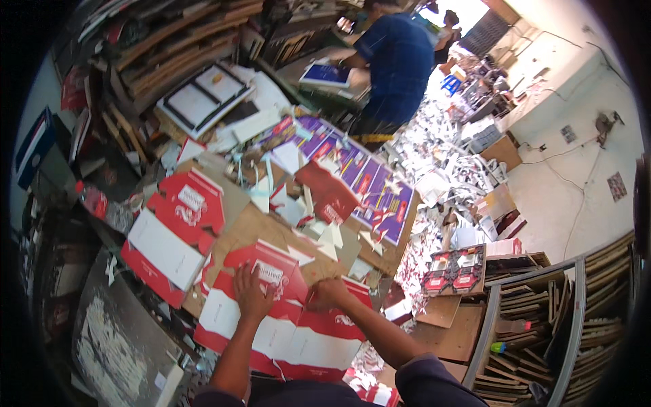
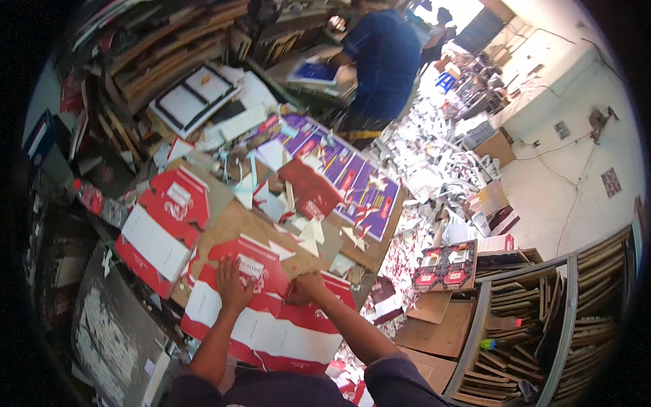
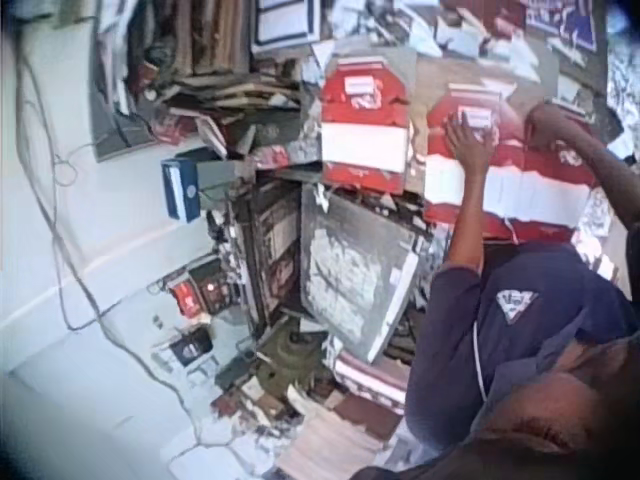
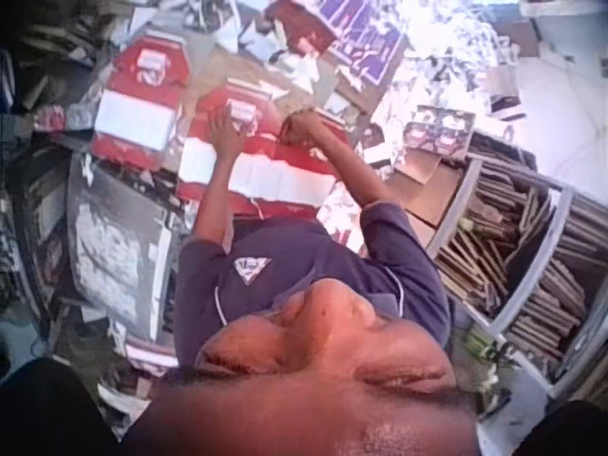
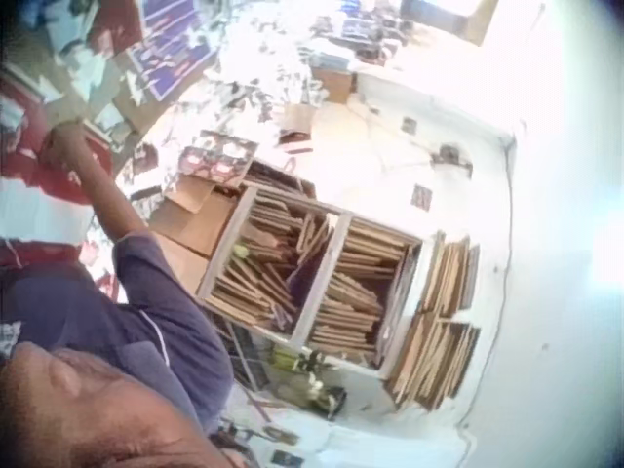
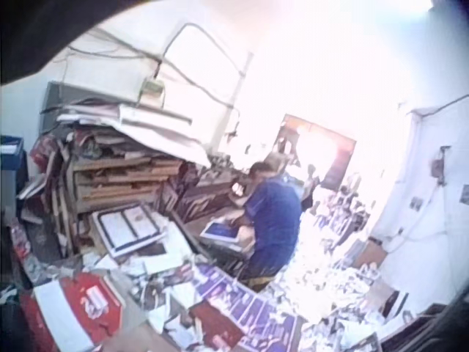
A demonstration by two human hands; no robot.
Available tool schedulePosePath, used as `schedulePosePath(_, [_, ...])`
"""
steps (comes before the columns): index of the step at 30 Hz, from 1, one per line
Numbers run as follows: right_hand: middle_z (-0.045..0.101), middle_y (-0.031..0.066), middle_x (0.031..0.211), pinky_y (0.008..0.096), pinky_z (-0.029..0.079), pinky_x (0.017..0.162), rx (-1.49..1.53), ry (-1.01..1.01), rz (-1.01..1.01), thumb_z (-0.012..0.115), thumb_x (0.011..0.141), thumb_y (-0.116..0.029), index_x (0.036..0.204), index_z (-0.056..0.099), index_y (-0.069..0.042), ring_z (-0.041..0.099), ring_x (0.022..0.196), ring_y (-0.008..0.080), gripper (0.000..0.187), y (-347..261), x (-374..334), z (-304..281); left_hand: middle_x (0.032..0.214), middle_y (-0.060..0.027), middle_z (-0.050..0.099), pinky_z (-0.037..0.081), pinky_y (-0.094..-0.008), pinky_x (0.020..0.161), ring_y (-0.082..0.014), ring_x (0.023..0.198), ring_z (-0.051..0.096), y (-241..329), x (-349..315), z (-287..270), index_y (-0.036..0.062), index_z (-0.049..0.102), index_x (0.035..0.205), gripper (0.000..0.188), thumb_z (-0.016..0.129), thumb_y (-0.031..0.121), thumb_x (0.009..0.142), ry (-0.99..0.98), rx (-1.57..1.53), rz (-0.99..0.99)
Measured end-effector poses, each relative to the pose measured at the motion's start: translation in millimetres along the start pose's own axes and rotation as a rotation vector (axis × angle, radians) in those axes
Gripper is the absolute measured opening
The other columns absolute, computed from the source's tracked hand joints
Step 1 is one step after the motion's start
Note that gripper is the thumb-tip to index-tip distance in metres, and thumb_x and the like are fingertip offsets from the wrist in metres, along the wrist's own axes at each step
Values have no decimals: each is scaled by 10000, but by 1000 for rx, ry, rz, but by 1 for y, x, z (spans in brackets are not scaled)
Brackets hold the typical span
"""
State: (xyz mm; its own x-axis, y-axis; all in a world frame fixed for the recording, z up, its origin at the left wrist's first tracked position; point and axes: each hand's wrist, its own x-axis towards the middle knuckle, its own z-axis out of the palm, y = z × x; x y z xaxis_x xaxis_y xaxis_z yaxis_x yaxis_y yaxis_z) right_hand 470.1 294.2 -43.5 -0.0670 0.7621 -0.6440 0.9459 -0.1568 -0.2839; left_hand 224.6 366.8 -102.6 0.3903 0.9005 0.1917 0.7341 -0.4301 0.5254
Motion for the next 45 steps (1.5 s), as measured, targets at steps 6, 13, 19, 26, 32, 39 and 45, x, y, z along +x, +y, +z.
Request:
schedulePosePath(6, [751,88,1004,505,460,902,-186,-12,14,747,705,-520,983,768,-176,696,1033,278,443,-9,-25,-12,1407,-226,487,301,-571,1141,-401,1351,423,-40,39,-24,0,539,1333,798,840,388,704,-14,-72,-226])
schedulePosePath(13, [682,23,960,437,460,825,-240,267,-190,699,771,-329,976,687,-174,649,987,248,257,-8,-71,-4,1262,-219,571,456,-441,1040,-367,1217,549,-88,74,-41,-44,540,1312,973,916,512,607,-289,-377,-362])
schedulePosePath(19, [609,14,878,413,438,781,-317,339,-286,685,791,-318,968,641,-155,614,940,225,245,-50,-122,-14,1180,-185,678,569,-393,876,-270,1037,683,-104,89,-73,-48,518,1339,1041,956,501,570,-695,-625,-492])
schedulePosePath(26, [662,100,950,448,488,805,-329,459,-420,578,863,-583,1290,394,-102,649,861,273,668,-66,-156,3,1033,-93,725,561,-324,839,-175,939,695,-75,60,-135,3,612,1274,702,929,213,684,-762,-904,-352])
schedulePosePath(32, [661,37,969,374,453,882,-379,350,-293,619,847,-248,1051,668,-133,635,996,207,240,-112,-214,-83,1021,-96,740,576,-330,780,-186,846,708,-39,16,-227,-2,678,1153,544,883,114,663,-380,-1089,-392])
schedulePosePath(39, [641,21,891,406,448,833,-658,595,-162,618,821,-240,960,702,-152,615,974,211,185,-144,-231,-141,832,-86,735,558,-322,761,-182,818,692,-8,0,-294,-9,715,1019,378,822,75,667,95,-500,-157])
schedulePosePath(45, [639,58,912,365,445,781,-713,562,-98,631,814,-186,925,703,-74,606,959,228,173,-162,-190,-126,980,-85,729,544,-334,833,-179,900,682,-47,-24,-224,14,679,1013,336,837,-7,718,-33,-859,-370])
